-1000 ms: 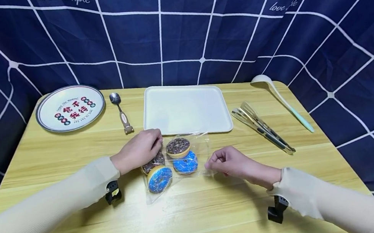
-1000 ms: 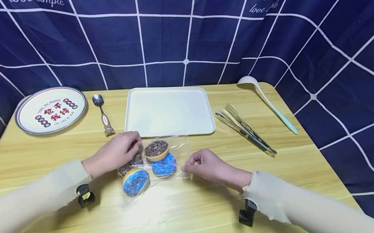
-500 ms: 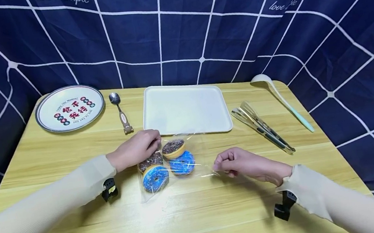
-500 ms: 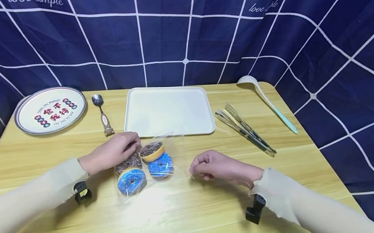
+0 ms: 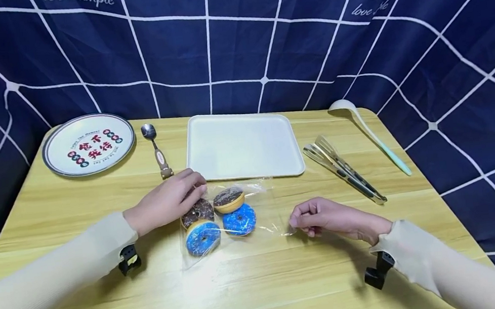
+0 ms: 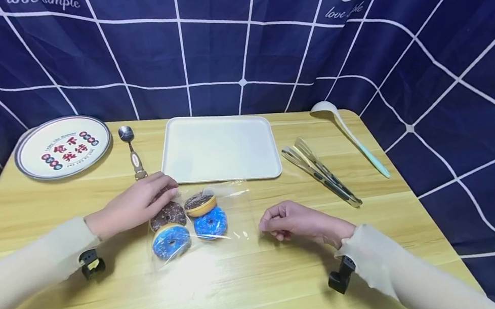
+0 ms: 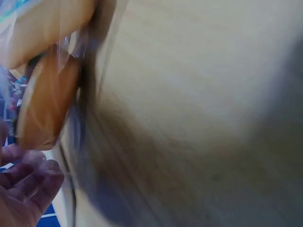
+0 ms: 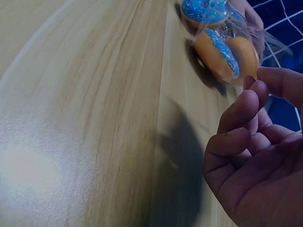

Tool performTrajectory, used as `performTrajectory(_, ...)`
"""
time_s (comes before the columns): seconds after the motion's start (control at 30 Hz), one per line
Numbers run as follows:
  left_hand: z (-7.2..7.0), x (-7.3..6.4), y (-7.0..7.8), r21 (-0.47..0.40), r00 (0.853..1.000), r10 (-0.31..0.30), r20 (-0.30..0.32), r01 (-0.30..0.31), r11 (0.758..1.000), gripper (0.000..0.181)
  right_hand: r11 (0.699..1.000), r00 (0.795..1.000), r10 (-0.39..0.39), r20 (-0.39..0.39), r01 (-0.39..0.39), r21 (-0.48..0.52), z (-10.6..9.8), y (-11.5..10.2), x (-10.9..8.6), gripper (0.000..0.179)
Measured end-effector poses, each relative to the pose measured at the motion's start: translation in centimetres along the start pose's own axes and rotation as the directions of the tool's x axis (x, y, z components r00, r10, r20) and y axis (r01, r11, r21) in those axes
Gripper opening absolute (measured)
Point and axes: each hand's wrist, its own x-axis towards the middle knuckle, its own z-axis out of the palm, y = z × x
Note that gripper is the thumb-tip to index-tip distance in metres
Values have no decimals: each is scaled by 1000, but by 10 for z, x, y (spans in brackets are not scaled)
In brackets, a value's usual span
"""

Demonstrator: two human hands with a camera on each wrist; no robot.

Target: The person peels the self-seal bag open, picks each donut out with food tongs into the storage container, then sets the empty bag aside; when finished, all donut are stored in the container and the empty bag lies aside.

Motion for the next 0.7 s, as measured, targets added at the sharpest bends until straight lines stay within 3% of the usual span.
performTrajectory(0.2, -7, -16, 18, 62, 988, 40, 152, -50, 997, 79, 1000, 1000, 1, -17, -1, -6, -6, 6, -4, 18)
performTrajectory(0.3, -6, -22, 23, 105, 977, 29, 211, -52, 993, 94, 1000, 1000, 4, -19, -4, 2, -11, 10, -5, 23)
performTrajectory(0.5, -4, -27, 23, 132, 974, 31, 227, -62, 989, 100, 999, 999, 17, -45, -15, 37, -25, 20, -10, 33)
performTrajectory(0.6, -4, -28, 20, 119, 971, 28, 236, -58, 991, 99, 1000, 991, 12, -134, -12, 2, -37, 22, -14, 31)
performTrajectory(0.7, -6, -27, 18, 110, 968, 29, 250, -58, 992, 96, 1000, 960, -9, -280, 1, -26, -55, 22, -19, 25)
